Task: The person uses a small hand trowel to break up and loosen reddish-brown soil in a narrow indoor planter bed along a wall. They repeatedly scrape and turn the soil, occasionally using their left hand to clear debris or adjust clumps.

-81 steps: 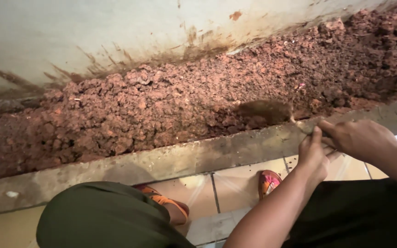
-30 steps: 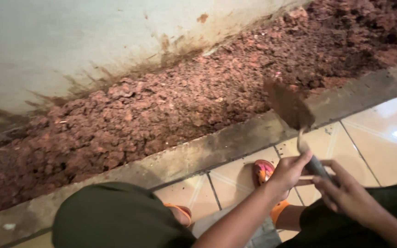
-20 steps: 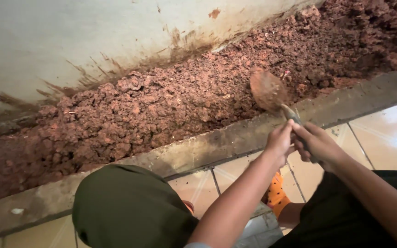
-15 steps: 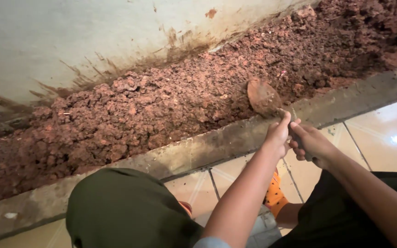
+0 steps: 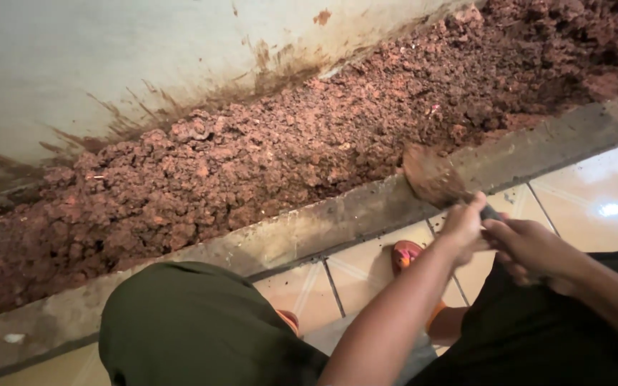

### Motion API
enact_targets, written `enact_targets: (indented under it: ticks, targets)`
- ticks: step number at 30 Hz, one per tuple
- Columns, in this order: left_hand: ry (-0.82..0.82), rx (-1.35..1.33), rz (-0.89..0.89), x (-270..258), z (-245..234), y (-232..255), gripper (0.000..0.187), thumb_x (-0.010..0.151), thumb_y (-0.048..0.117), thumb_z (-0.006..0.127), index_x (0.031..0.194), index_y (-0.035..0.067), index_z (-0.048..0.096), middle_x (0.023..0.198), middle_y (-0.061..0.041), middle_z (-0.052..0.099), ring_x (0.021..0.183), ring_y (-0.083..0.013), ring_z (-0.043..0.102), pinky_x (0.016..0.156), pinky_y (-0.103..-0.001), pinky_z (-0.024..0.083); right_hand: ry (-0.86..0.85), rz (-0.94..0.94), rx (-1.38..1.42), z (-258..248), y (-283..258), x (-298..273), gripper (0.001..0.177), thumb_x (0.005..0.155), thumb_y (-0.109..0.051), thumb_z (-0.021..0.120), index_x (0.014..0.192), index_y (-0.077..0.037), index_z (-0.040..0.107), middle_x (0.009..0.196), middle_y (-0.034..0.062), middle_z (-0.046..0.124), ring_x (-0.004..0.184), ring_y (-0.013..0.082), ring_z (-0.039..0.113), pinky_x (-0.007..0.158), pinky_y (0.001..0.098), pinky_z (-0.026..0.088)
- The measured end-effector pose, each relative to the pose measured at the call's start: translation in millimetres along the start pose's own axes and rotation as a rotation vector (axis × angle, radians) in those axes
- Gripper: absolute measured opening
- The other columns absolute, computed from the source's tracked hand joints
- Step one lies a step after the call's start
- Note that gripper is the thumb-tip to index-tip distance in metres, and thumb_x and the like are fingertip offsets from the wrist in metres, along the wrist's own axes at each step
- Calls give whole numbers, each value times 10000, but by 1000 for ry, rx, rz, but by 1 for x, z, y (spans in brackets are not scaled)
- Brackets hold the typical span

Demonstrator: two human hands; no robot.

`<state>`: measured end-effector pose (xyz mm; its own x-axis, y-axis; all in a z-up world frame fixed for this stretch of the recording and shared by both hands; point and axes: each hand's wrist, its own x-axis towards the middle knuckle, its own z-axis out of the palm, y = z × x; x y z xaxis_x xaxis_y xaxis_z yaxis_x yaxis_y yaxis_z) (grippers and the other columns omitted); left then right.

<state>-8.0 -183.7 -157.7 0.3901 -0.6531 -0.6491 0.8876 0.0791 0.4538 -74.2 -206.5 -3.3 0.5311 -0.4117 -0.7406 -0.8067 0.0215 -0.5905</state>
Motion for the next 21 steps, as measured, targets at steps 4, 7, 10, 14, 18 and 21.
enact_targets:
  ticks: [4,7,10,14,18,21]
  targets:
    - [-120,-53,-28,-23,21,-8,435,1067,542,499,1201,128,507,1078,-156,655,845,-281,660,705,-497,577,37,-21,-180,-25,-9,-32,521,1059,-356,520,746,59,497,471,180,388,315,241,310,308,346,221]
    - [-239,-114,2,-54,29,6,392,1110,500,492,1203,120,512,1120,-148,647,916,-292,658,789,-528,578,145,-20,-485,-35,-19,-49,446,1025,-369,544,839,32,605,540,178,574,355,259,476,393,354,377]
    - [-244,13,32,-96,32,54,341,1113,415,468,1200,87,503,1138,-172,594,999,-307,624,807,-478,593,241,-159,-867,-48,-7,-35,325,979,-411,531,1007,-99,618,661,149,751,519,300,694,542,384,540]
    - [-122,149,18,-97,17,90,247,1039,317,527,1153,98,530,1193,-135,601,1036,-286,629,788,-506,592,342,-609,-997,-39,-3,-15,336,896,-444,594,1032,-139,556,764,178,704,714,421,721,635,471,501]
    - [-20,255,93,-128,-8,139,222,1023,272,538,1165,107,580,1068,-111,667,924,-226,673,677,-404,611,239,-436,-876,10,-62,-23,335,939,-450,549,1037,-135,611,718,142,708,656,331,692,639,411,464]
    - [54,358,92,-169,-24,185,217,1061,206,495,1157,31,581,1099,-146,678,846,-223,681,682,-313,592,89,-513,-471,44,-87,-18,327,1016,-307,551,824,-42,551,559,130,601,423,236,517,429,376,410]
